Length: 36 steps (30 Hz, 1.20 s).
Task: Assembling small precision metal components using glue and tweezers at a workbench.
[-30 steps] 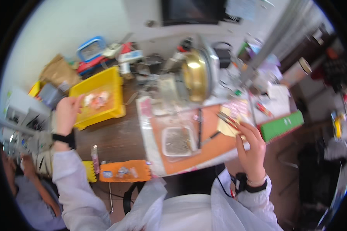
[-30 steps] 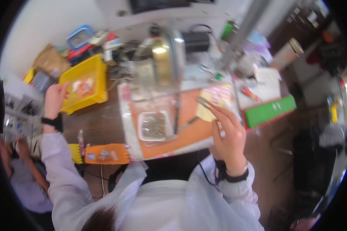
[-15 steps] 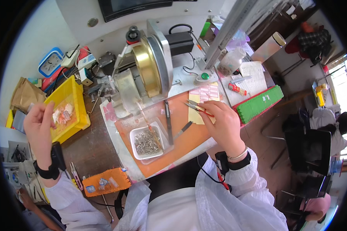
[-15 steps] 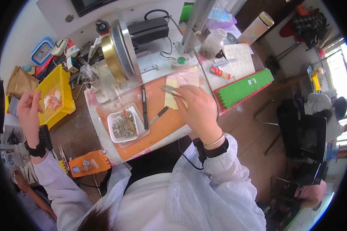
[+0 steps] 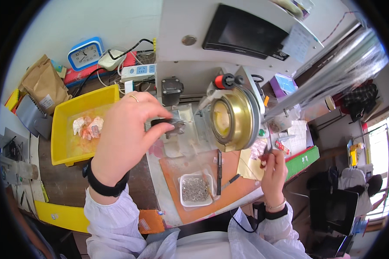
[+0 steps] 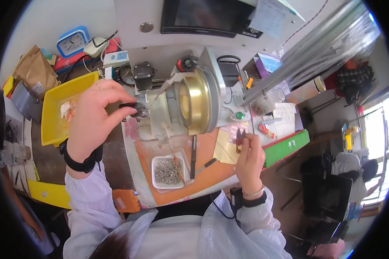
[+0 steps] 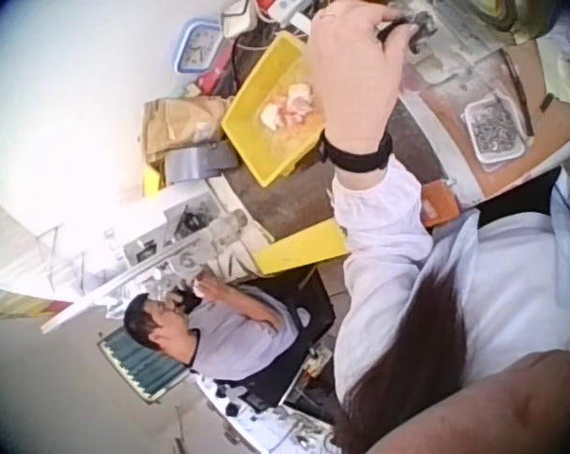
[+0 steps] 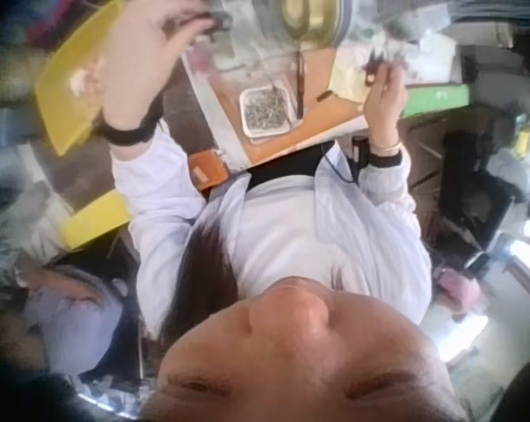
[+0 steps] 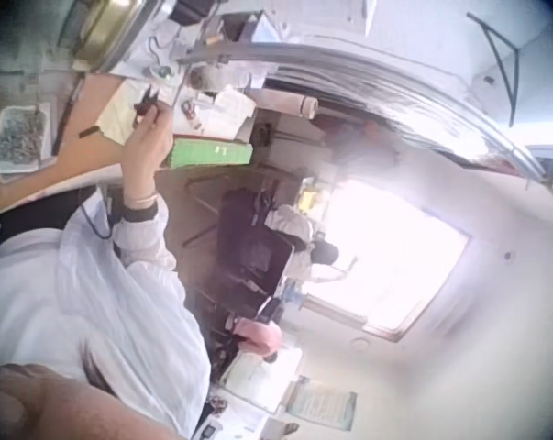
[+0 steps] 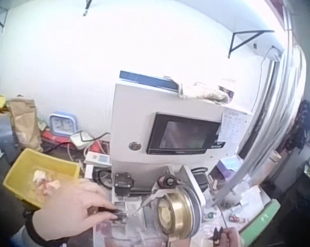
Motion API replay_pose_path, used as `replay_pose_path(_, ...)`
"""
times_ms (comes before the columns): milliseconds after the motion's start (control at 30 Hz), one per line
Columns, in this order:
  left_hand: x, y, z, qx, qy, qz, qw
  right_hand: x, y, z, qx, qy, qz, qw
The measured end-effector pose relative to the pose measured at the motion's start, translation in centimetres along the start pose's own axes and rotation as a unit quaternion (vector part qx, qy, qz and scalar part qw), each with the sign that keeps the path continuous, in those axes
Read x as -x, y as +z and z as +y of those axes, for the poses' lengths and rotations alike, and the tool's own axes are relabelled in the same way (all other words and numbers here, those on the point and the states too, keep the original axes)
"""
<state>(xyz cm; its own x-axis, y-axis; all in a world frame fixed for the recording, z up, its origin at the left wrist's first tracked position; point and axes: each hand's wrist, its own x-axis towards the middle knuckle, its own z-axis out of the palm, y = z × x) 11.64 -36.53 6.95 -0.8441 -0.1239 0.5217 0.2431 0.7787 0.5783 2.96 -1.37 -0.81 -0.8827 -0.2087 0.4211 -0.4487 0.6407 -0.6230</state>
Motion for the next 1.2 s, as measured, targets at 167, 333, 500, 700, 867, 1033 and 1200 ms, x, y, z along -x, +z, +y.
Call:
replay_pose_path(167, 0.2, -0.1, -0.3, -0.003, -0.03, -0.035, 0.999, 0.3, 0.0, -8.9, -0.193, 0.062, -0.137, 0.97)
replay_pose_path(333, 0.2, -0.2, 0.3, 0.006, -0.042, -0.058, 0.997, 0.3, 3.3, -12.5, -0.427, 0.077, -0.379, 0.818)
replay_pose_path(500, 0.3, -0.1, 0.1, 0.083, -0.045, -0.088, 0.992, -1.2, 6.2, -13.3, -0.632, 0.348, -0.454, 0.523)
replay_pose_path(700, -0.1, 1.1, 1.3, 0.204, -0.112, -0.052, 0.971, -1.8, 7.2, -13.3, -0.68, 0.404, -0.417, 0.448)
replay_pose_path(867, -0.2, 1.3, 1.2, 0.249, -0.133, -0.056, 0.958, -2.2, 7.7, -13.3, -0.695, 0.402, -0.429, 0.414)
replay_pose_path(1033, -0.1, 1.0, 1.4, 0.275, -0.165, -0.076, 0.944, -2.3, 7.8, -13.7, -0.689, 0.432, -0.408, 0.415)
replay_pose_path(1200, -0.1, 0.9, 1.5, 0.288, -0.191, -0.093, 0.934, -2.2, 7.8, -14.0, -0.685, 0.456, -0.384, 0.418)
